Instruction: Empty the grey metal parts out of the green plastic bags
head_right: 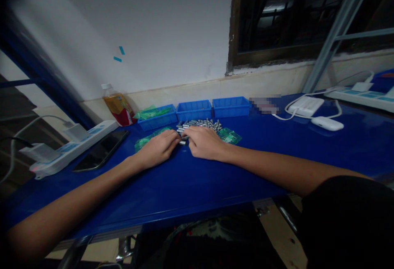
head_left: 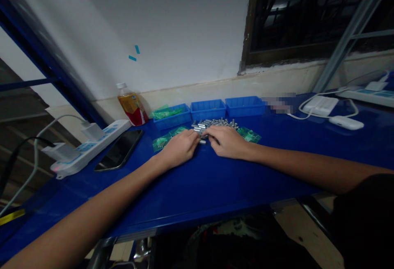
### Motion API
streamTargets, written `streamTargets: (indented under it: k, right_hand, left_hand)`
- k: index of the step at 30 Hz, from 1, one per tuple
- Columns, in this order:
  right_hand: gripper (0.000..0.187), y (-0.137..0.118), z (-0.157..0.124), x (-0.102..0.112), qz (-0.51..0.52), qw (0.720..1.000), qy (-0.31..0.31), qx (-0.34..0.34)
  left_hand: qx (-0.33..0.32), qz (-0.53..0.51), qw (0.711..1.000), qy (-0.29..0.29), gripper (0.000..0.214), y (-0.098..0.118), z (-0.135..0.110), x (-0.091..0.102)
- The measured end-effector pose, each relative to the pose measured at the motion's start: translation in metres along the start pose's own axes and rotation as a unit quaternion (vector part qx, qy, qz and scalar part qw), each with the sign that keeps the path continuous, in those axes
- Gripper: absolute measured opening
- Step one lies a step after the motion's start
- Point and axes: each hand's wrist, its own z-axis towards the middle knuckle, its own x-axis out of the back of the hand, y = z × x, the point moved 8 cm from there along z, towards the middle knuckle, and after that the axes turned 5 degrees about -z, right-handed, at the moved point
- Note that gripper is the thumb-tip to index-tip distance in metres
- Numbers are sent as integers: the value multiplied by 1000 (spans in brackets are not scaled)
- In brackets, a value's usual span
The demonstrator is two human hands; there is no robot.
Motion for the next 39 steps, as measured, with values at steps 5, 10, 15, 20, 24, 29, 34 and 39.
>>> streamTargets:
  k: [5,10,15,20,24,29,34,39]
  right_hand:
    - [19,-5,-1,-5,-15,1000,-27,5]
    - [17,-4,1,-10,-27,999,-37,14]
    - [23,0,3,-15,-56,997,-52,5]
    - [26,2,4,-16,-65,997,-43,2]
    - [25,1,4,-14,-42,998,-43,5]
    - [16,-5,3,-12,-11,997,-57,43]
    - [22,-8,2,-10,-47,996,-55,45]
    - [23,-11,1,-6,-89,995,-39,24]
  left_hand:
    - [22,-28,999,-16,30,0,0,-2]
    - [26,-18,999,-26,31,3,0,-2]
    - [13,-14,999,-44,27,4,-1,-3]
    - [2,8,999,-41,30,8,-1,-2]
    - [14,45,998,-37,33,8,-2,-3]
    - [35,64,997,-29,33,5,-3,-5]
    - [63,47,997,-15,34,1,-3,-1]
    - [92,9,996,3,35,-1,-3,4]
